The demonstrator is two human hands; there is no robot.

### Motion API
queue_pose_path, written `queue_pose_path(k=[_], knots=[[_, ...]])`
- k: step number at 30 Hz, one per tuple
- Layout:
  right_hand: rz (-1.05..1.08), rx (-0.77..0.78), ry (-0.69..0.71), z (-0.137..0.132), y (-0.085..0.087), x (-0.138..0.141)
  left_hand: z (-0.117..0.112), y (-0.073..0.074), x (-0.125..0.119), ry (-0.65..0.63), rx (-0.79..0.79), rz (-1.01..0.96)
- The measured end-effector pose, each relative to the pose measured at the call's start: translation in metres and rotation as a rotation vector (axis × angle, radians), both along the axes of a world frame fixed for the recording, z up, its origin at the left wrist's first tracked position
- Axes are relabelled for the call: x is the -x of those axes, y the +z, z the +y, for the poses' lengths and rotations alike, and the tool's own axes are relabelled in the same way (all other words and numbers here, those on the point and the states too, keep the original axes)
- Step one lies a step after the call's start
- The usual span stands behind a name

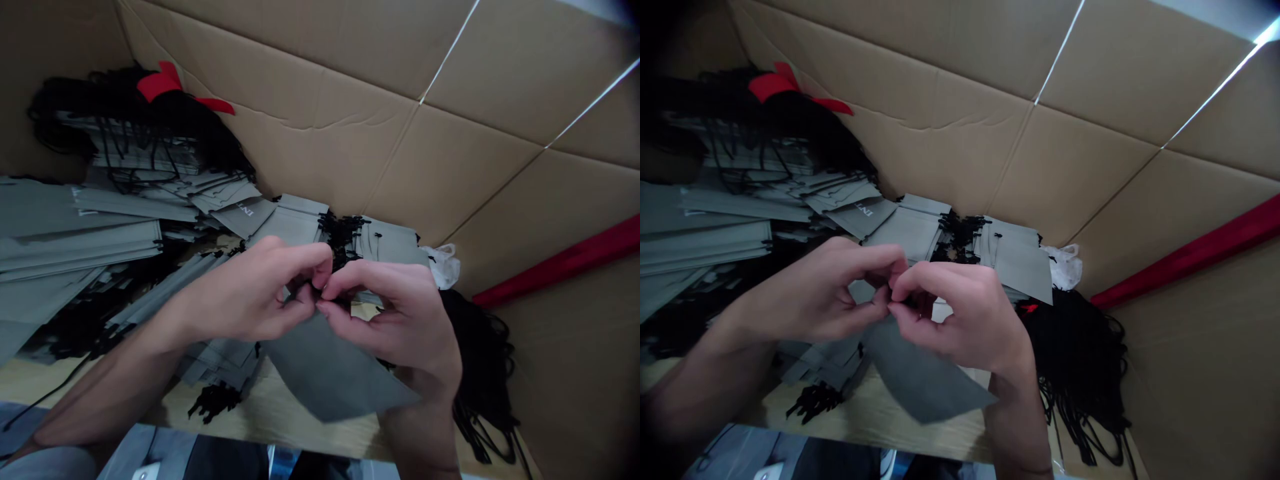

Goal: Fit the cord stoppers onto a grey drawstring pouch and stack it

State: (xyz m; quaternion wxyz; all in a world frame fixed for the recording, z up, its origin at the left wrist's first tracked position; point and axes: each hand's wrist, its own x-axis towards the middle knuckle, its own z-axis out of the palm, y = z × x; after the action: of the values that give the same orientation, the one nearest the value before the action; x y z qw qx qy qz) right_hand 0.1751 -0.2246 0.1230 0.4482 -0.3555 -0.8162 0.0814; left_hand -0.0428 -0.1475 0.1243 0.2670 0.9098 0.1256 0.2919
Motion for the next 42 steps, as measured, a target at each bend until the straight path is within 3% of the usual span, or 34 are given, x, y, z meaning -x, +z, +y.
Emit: queue_pose_path(k=[8,12,17,21,28,30,32,37,42], knots=[[0.085,0.003,0.001,-0.002,-0.002,0.001,-0.002,-0.001,-0.006,0.006,0.042,-0.041],[0.098,-0.022,-0.03,-0.001,-0.003,0.002,0.001,-0.009,-0.015,-0.061,0.03,-0.024],[0.206,0.018,-0.034,0.001,-0.005,0.001,-0.003,-0.011,-0.021,-0.011,-0.032,-0.071],[0.406,0.126,0.105,0.001,-0.009,0.0,-0.009,-0.005,-0.021,-0.107,-0.074,-0.13],[0.677,0.243,0.432,0.018,-0.022,0.008,-0.015,-0.003,-0.016,-0.265,0.058,-0.25],[0.637,0.263,0.445,0.017,-0.02,0.006,-0.016,0.0,-0.013,-0.208,0.019,-0.23],[0.5,0.257,0.323,0.009,-0.013,0.001,-0.015,0.002,-0.008,-0.115,-0.016,-0.199],[0.0,-0.031,-0.059,-0.015,0.003,-0.005,-0.014,0.003,0.001,0.034,-0.039,-0.11],[-0.307,-0.185,-0.139,-0.013,0.005,0.002,-0.017,0.004,0.0,0.063,0.014,-0.031]])
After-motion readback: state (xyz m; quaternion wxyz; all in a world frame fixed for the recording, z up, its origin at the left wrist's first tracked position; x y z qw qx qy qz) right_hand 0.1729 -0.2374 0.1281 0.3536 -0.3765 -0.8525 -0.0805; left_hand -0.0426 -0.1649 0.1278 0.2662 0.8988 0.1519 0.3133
